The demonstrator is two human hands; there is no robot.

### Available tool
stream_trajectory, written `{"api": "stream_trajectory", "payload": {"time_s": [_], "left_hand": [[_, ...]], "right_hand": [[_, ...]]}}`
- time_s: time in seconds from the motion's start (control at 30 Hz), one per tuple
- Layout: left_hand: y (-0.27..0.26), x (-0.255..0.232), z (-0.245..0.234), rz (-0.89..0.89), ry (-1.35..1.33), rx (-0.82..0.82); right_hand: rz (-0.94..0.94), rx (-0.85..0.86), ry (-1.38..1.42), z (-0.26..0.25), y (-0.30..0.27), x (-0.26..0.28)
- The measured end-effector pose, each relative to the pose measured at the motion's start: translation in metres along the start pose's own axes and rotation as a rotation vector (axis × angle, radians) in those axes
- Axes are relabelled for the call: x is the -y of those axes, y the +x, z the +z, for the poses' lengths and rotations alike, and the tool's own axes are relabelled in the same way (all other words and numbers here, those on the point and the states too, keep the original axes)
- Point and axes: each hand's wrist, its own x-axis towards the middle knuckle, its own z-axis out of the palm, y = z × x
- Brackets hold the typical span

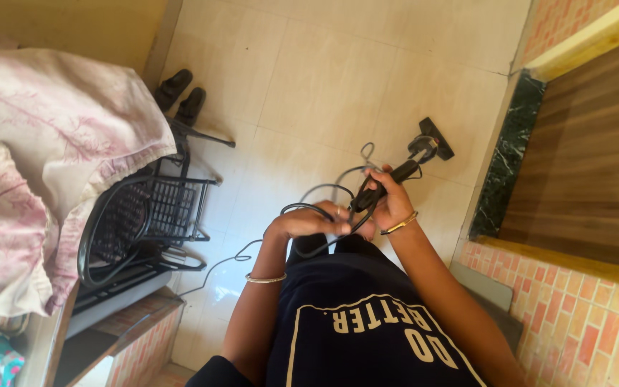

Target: The person vacuums a tiled floor using a corded stick vacuum cleaner. They move the vacuum head back and forth across the floor while managing the power cord with their left hand to prevent tangling. The person navigates around a portable air cooler and a metal rack covered with a cloth.

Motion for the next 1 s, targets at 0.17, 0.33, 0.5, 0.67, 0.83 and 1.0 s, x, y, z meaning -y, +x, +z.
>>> {"api": "stream_trajectory", "payload": {"time_s": [0.17,0.33,0.5,0.67,0.83,1.0], "left_hand": [[-0.018,0.043,-0.020,0.486,-0.459,-0.708],[0.025,0.086,-0.020,0.397,-0.009,-0.886],[0.047,0.073,-0.026,0.860,-1.077,-0.968],[0.060,0.039,-0.018,0.705,-0.709,-0.640],[0.031,0.021,-0.045,0.661,0.279,-1.425],[0.049,0.024,-0.047,0.506,0.371,-1.145]], "right_hand": [[0.042,0.026,-0.026,-0.021,-0.007,0.012],[0.056,0.021,-0.079,-0.024,-0.021,0.023],[0.047,-0.016,-0.077,-0.019,-0.026,0.036],[0.028,-0.026,-0.110,-0.012,-0.029,0.048],[0.027,-0.020,-0.089,-0.014,-0.034,0.057],[0.076,-0.034,-0.160,-0.014,-0.039,0.058]]}}
